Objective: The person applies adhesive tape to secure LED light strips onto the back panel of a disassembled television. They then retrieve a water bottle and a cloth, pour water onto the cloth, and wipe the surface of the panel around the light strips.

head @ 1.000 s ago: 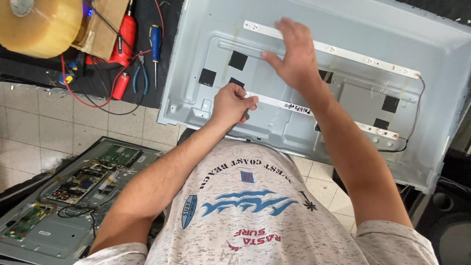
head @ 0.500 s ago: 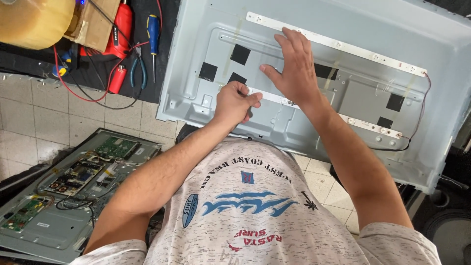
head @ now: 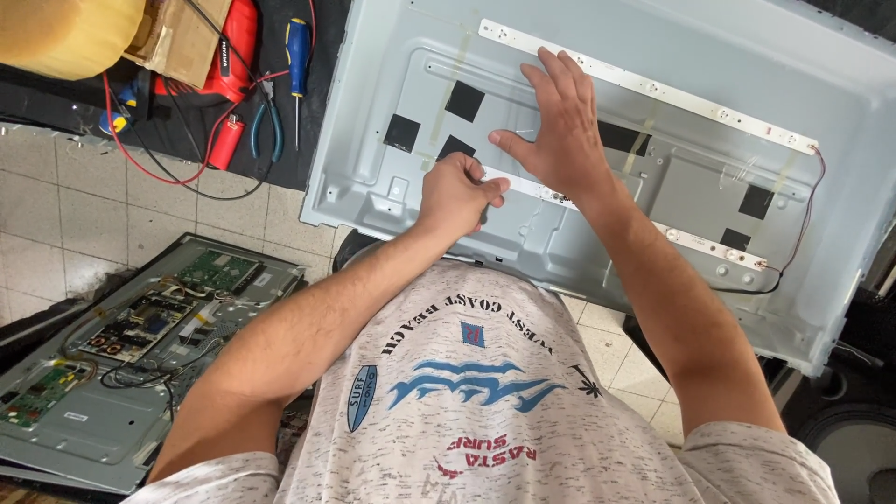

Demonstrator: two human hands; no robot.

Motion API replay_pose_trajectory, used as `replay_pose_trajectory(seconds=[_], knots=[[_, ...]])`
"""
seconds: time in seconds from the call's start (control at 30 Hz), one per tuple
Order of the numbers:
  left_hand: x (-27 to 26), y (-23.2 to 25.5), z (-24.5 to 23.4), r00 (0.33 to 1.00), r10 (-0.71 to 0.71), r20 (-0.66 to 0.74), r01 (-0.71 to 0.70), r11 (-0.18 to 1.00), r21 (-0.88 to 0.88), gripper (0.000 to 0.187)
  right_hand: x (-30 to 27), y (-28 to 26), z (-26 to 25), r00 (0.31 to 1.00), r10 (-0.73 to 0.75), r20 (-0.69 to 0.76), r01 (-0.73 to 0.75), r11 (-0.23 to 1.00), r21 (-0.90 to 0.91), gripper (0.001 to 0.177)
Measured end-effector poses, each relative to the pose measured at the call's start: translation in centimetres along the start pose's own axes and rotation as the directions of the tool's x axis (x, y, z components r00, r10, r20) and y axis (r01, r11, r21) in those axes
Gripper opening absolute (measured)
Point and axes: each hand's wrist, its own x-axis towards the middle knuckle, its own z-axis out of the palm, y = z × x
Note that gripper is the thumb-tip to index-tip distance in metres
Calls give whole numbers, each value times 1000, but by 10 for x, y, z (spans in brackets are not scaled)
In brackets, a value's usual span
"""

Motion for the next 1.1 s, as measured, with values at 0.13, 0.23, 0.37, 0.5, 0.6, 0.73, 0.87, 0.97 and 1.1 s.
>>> replay_pose_trajectory(seconds=[0.13,0.23,0.37,0.5,0.6,0.73,0.87,0.97,1.1], knots=[[1,-3,-1,1000,15,1,-15,1000,7,40,0,7,5,1000,-11,-4,11,1000,-2,86],[5,-10,-2,1000,7,-1,-7,995,-102,45,-1,7,-8,1000,-14,-13,15,996,87,65],[20,-27,2,997,65,35,-54,965,-257,47,-13,-6,-32,970,-74,-233,91,994,63,30],[29,-43,2,980,179,83,-134,912,-387,44,-39,13,-24,929,369,28,-369,920,134,34],[30,-46,5,957,271,108,-206,889,-408,41,-42,13,-26,865,482,141,-500,854,144,36],[30,-45,5,957,267,111,-195,879,-434,43,-33,-1,-37,823,501,268,-539,837,93,22],[23,-32,3,961,255,109,-184,881,-436,46,-19,-21,-62,806,480,347,-541,835,101,23],[19,-29,1,957,285,52,-231,860,-455,51,-19,-12,-56,805,473,359,-539,835,110,24],[28,-46,7,969,233,76,-183,894,-410,46,-15,-13,-60,744,546,386,-634,759,149,29]])
